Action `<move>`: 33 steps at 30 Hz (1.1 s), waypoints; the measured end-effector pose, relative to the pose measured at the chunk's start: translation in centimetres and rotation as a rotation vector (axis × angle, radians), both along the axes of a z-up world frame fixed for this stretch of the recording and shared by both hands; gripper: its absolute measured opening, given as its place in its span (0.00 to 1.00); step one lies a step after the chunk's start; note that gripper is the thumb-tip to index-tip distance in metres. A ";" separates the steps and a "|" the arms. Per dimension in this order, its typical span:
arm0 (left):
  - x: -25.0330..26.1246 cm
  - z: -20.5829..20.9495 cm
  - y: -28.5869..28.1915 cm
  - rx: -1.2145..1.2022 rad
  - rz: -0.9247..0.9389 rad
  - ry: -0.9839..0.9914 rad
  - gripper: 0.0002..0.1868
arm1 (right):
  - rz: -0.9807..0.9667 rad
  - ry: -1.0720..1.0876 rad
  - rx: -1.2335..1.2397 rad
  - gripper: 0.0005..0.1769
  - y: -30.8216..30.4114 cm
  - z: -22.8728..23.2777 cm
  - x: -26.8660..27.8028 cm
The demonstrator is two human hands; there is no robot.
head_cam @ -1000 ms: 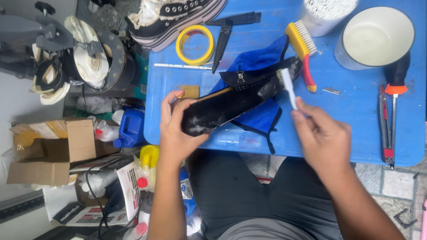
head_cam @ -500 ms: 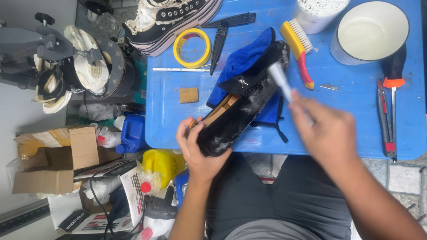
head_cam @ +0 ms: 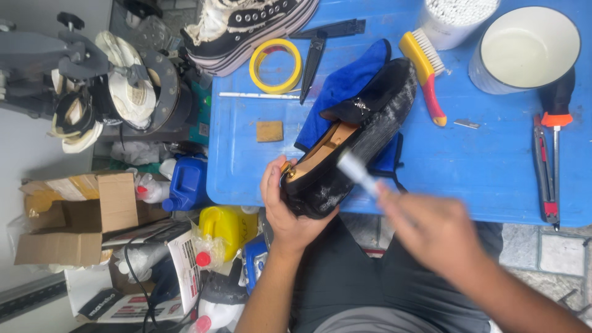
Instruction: The person cleans a black high-heeled shoe using a toothbrush and a white cleaning solution. They repeatedly dip the brush into a container of liquid and scrub the shoe's upper, heel, and toe areas. The shoe is rotated and repositioned frequently to access different surfaces during the cleaning process.
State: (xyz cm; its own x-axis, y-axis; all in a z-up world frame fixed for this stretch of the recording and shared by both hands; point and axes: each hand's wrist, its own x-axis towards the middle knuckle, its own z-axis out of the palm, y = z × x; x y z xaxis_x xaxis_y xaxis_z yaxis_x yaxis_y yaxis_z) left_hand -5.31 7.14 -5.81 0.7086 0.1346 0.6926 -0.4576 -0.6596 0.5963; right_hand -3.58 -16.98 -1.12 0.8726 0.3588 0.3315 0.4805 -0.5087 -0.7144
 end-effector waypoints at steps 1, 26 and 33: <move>0.0 -0.1 -0.1 -0.011 -0.012 -0.002 0.65 | 0.063 0.064 -0.005 0.15 0.4 -0.4 -1.3; -0.2 0.1 -2.0 -0.139 -0.070 -0.001 0.73 | 0.120 0.040 -0.026 0.13 0.5 0.8 0.5; 1.6 0.1 -1.3 -0.431 -0.219 0.118 0.62 | -0.385 0.100 0.253 0.12 -8.1 -4.9 5.4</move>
